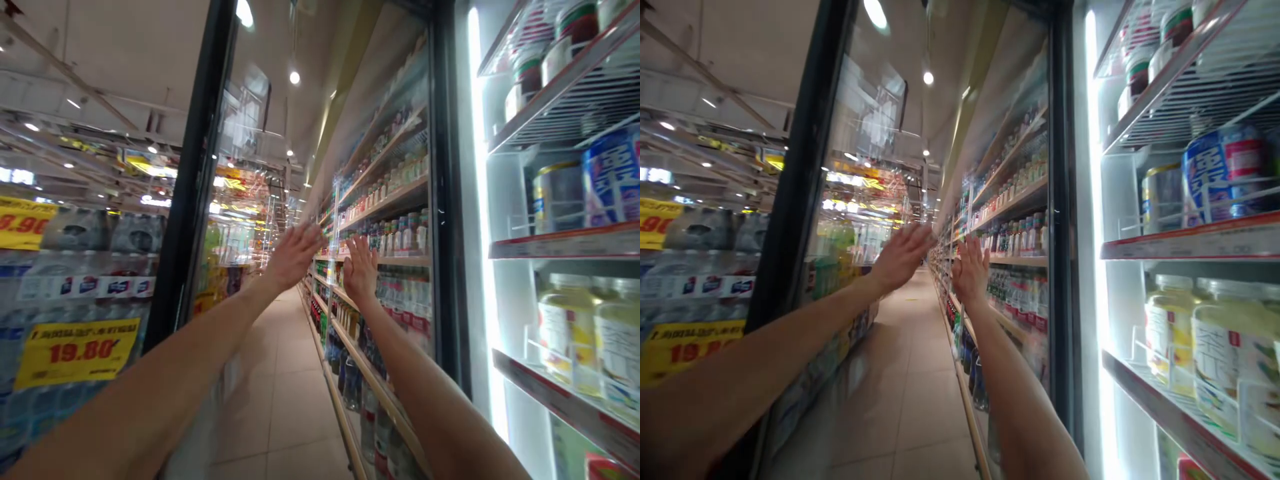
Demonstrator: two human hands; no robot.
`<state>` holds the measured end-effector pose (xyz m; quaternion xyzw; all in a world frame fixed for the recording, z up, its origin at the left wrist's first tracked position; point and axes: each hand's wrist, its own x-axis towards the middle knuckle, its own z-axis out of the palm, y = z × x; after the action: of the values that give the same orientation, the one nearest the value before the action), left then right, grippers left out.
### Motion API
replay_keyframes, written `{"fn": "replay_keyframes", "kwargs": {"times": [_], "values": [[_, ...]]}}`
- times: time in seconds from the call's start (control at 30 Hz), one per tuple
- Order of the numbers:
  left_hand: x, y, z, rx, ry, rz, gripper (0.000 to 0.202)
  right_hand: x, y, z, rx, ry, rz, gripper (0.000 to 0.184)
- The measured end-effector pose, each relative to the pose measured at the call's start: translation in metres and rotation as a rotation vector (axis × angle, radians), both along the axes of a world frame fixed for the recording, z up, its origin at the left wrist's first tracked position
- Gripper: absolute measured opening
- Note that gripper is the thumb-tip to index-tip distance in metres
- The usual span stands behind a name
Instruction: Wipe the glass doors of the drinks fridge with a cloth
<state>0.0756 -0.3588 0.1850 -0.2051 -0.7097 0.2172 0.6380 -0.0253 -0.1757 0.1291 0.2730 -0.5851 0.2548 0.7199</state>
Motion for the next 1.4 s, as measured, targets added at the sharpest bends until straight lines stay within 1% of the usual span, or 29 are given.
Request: {"fn": "replay_keyframes", "kwargs": {"times": [0.03, 0.07, 0.1, 0.2, 0.23, 0.27, 0.3, 0.33, 0.43, 0.47, 0.5, 0.53, 0.63, 0.67, 0.7, 0.73, 0.83, 0.87, 0.9, 0.93, 1.03, 1.07, 1.1, 1.13, 1.17, 1.27, 1.3, 1.33, 1.4], "values": [[0.001, -0.002, -0.003, -0.1, -0.06, 0.007, 0.041, 0.0, 0.0, 0.0, 0.003, 0.003, -0.002, 0.042], [0.002, -0.006, -0.003, -0.121, -0.073, 0.009, 0.04, 0.0, 0.0, 0.0, 0.006, 0.006, -0.005, 0.041], [0.005, -0.011, -0.001, -0.057, -0.036, 0.007, 0.039, -0.001, 0.0, 0.0, 0.007, 0.008, -0.007, 0.041], [0.014, -0.025, 0.009, 0.389, 0.224, -0.017, 0.04, -0.001, 0.0, 0.0, 0.004, 0.002, -0.007, 0.041], [0.015, -0.026, 0.009, 0.478, 0.27, -0.02, 0.04, -0.001, 0.0, 0.0, 0.002, -0.004, -0.005, 0.041], [0.015, -0.023, 0.007, 0.494, 0.27, -0.017, 0.041, 0.0, -0.001, 0.0, 0.001, -0.011, -0.002, 0.04], [0.013, -0.018, 0.002, 0.44, 0.229, -0.01, 0.041, 0.0, -0.001, 0.0, 0.001, -0.015, 0.001, 0.041], [0.011, -0.013, -0.005, 0.33, 0.156, 0.0, 0.041, 0.001, -0.001, 0.0, 0.002, -0.016, 0.004, 0.041], [0.004, -0.002, -0.024, -0.073, -0.077, 0.025, 0.041, 0.002, -0.001, 0.0, 0.01, -0.017, 0.006, 0.041], [0.004, -0.002, -0.026, -0.125, -0.105, 0.033, 0.041, 0.002, -0.001, -0.001, 0.012, -0.017, 0.005, 0.041], [0.005, -0.004, -0.025, -0.095, -0.086, 0.04, 0.041, 0.001, -0.001, -0.001, 0.013, -0.019, 0.003, 0.041], [0.006, -0.008, -0.021, 0.015, -0.025, 0.045, 0.04, 0.001, -0.001, -0.001, 0.01, -0.022, 0.002, 0.041], [0.011, -0.013, -0.008, 0.485, 0.223, 0.044, 0.044, 0.0, -0.001, 0.0, 0.0, -0.026, -0.004, 0.041], [0.011, -0.011, -0.006, 0.56, 0.256, 0.042, 0.046, 0.0, -0.001, 0.0, -0.002, -0.026, -0.004, 0.041], [0.01, -0.007, -0.008, 0.562, 0.249, 0.042, 0.047, 0.0, -0.001, 0.0, -0.003, -0.026, -0.004, 0.041], [0.008, -0.002, -0.012, 0.489, 0.204, 0.041, 0.047, 0.0, -0.001, 0.0, -0.002, -0.025, -0.003, 0.041], [0.003, 0.008, -0.027, 0.048, -0.034, 0.036, 0.046, 0.001, -0.001, 0.0, 0.004, -0.014, -0.001, 0.041], [0.003, 0.007, -0.029, -0.054, -0.092, 0.038, 0.046, 0.001, -0.001, -0.001, 0.006, -0.008, 0.0, 0.041], [0.004, 0.003, -0.027, -0.083, -0.113, 0.042, 0.045, 0.001, -0.001, -0.001, 0.007, -0.001, 0.002, 0.041], [0.006, -0.002, -0.022, -0.026, -0.088, 0.044, 0.044, 0.001, -0.001, -0.001, 0.008, 0.005, 0.004, 0.041], [0.014, -0.019, -0.003, 0.413, 0.15, 0.023, 0.044, 0.0, -0.001, -0.001, 0.005, 0.007, 0.009, 0.041], [0.015, -0.02, 0.0, 0.517, 0.213, 0.015, 0.045, 0.0, -0.001, -0.001, 0.002, 0.003, 0.011, 0.041], [0.016, -0.019, 0.0, 0.553, 0.238, 0.012, 0.046, 0.0, -0.001, -0.001, 0.0, -0.002, 0.014, 0.041], [0.015, -0.016, -0.003, 0.511, 0.218, 0.014, 0.046, 0.0, -0.001, -0.001, 0.0, -0.008, 0.017, 0.041], [0.013, -0.011, -0.008, 0.395, 0.156, 0.021, 0.046, 0.0, -0.001, -0.001, 0.001, -0.011, 0.019, 0.041], [0.008, 0.002, -0.022, -0.06, -0.078, 0.038, 0.047, 0.001, -0.001, -0.002, 0.003, -0.009, 0.018, 0.041], [0.008, 0.002, -0.023, -0.118, -0.106, 0.042, 0.046, 0.001, -0.001, -0.002, 0.003, -0.006, 0.014, 0.041], [0.009, -0.001, -0.02, -0.089, -0.087, 0.044, 0.045, 0.001, -0.001, -0.002, 0.002, -0.001, 0.01, 0.041], [0.014, -0.011, -0.01, 0.174, 0.052, 0.036, 0.043, 0.0, -0.001, -0.002, 0.0, 0.004, 0.006, 0.042]]}}
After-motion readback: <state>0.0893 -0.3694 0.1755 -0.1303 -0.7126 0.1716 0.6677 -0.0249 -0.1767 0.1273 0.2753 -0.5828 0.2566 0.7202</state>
